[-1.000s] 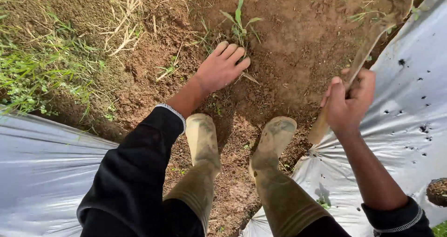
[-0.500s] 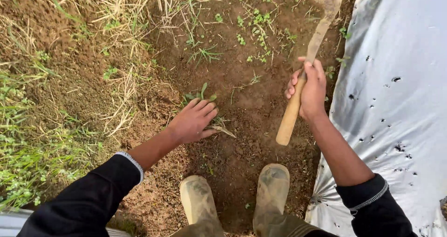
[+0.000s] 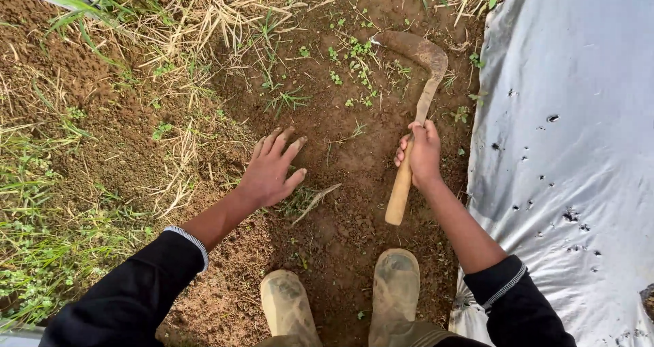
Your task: The person uses a hand hoe to loosen soil and remove weeds from a narrow path between rows of plants covered with plastic mulch. They gather the uprooted weeds by hand and discard them onto the adjacent mulched beds.
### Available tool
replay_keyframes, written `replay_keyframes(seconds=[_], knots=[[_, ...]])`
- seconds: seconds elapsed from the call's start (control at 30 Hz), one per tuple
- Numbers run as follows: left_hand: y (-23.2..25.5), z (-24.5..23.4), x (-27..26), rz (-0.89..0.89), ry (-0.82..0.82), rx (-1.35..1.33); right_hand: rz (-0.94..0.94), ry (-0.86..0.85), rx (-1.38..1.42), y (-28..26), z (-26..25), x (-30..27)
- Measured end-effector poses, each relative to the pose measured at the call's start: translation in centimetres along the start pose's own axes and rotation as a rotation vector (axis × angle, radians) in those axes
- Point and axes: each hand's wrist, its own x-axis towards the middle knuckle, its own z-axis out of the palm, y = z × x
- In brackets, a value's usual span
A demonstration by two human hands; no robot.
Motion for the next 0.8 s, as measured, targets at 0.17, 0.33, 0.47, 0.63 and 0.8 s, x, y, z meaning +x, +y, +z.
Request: replay_keyframes(seconds=[0.17,0.33,0.47,0.63,0.8], knots=[[2.1,-1.2,1.3,-0.113,-0.176,0.033,0.017,-0.044,-0.173,-1.1,0.8,-1.4],[1.9,-1.9,1.9,-0.154,-0.280,0.006,0.000,-0.025,-0.338,-2.6,1.1,-1.7],[1.9,-2.1,1.8,-0.141,-0.302,0.033,-0.021,-0.005,-0.338,-3.3,1.5,-0.6],[1.7,-2.7,1.8,-0.129,-0.301,0.049,0.030,-0.004,-0.375,-2.3,0.8,-2.5],[1.6,-2.7,1.7,-0.132,-0.324,0.091,0.003,-0.029,-0.377,-3.4,1.8,-0.6]])
